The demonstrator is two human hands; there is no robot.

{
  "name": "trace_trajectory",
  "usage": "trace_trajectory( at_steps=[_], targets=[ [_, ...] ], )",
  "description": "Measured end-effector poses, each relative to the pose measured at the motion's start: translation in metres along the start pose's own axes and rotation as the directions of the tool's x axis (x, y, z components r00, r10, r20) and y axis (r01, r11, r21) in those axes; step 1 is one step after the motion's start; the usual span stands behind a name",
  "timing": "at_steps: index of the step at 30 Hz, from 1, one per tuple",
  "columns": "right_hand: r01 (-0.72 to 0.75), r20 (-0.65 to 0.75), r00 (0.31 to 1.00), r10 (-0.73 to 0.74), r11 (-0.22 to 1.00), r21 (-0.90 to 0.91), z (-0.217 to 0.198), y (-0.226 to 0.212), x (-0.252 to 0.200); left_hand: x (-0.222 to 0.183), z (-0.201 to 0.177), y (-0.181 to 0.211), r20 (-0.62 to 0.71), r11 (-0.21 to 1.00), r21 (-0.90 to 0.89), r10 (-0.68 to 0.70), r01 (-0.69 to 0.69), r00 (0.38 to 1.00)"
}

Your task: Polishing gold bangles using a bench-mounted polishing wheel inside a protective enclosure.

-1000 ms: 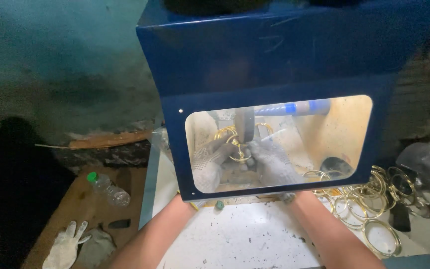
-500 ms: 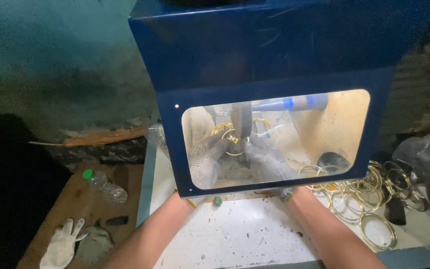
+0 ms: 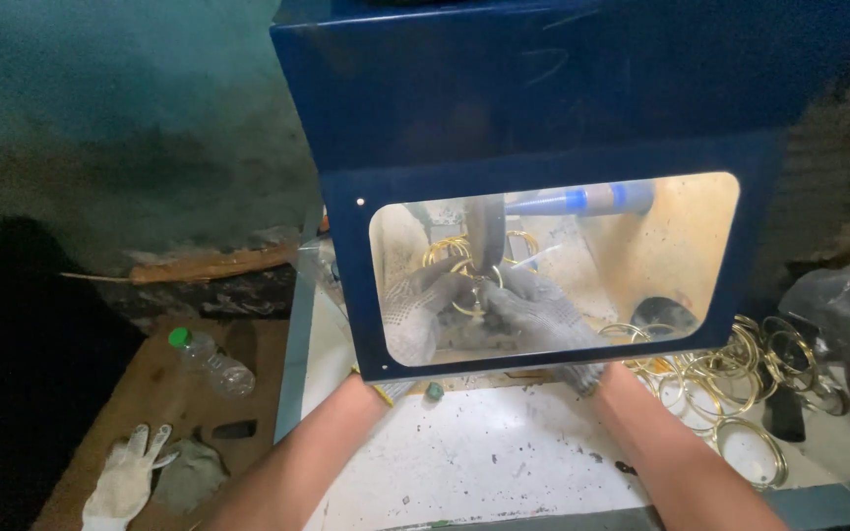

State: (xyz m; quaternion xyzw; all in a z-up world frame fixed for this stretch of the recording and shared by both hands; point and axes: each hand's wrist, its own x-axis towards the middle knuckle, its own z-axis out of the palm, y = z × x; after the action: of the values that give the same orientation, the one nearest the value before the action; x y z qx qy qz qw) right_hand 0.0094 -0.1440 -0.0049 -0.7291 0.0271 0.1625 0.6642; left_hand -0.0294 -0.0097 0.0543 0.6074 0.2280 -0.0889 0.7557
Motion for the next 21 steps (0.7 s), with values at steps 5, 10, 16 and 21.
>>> trace_trajectory(
  at_steps=[5, 10, 16, 21],
  targets=[
    [0.018, 0.062, 0.998, -0.018, 1.0, -0.002, -0.019, 0.05, 0.043, -0.006, 0.001, 0.005, -0.027, 1.0, -0.009, 0.025, -0.025, 0.999],
    [0.033, 0.015, 0.999, -0.033, 0.999, -0.001, 0.002, 0.026, 0.025, -0.009, 0.005, 0.004, -0.028, 1.0, 0.003, 0.03, -0.03, 0.999],
    [0.082, 0.046, 0.996, -0.082, 0.997, -0.001, -0.023, 0.065, 0.051, -0.013, 0.003, 0.005, -0.066, 0.999, -0.002, 0.041, -0.042, 0.997],
    [0.023, -0.002, 1.0, -0.025, 0.897, 0.442, -0.006, 0.051, 0.043, -0.017, 0.007, 0.008, -0.074, 0.999, 0.009, 0.053, -0.053, 0.996]
  ],
)
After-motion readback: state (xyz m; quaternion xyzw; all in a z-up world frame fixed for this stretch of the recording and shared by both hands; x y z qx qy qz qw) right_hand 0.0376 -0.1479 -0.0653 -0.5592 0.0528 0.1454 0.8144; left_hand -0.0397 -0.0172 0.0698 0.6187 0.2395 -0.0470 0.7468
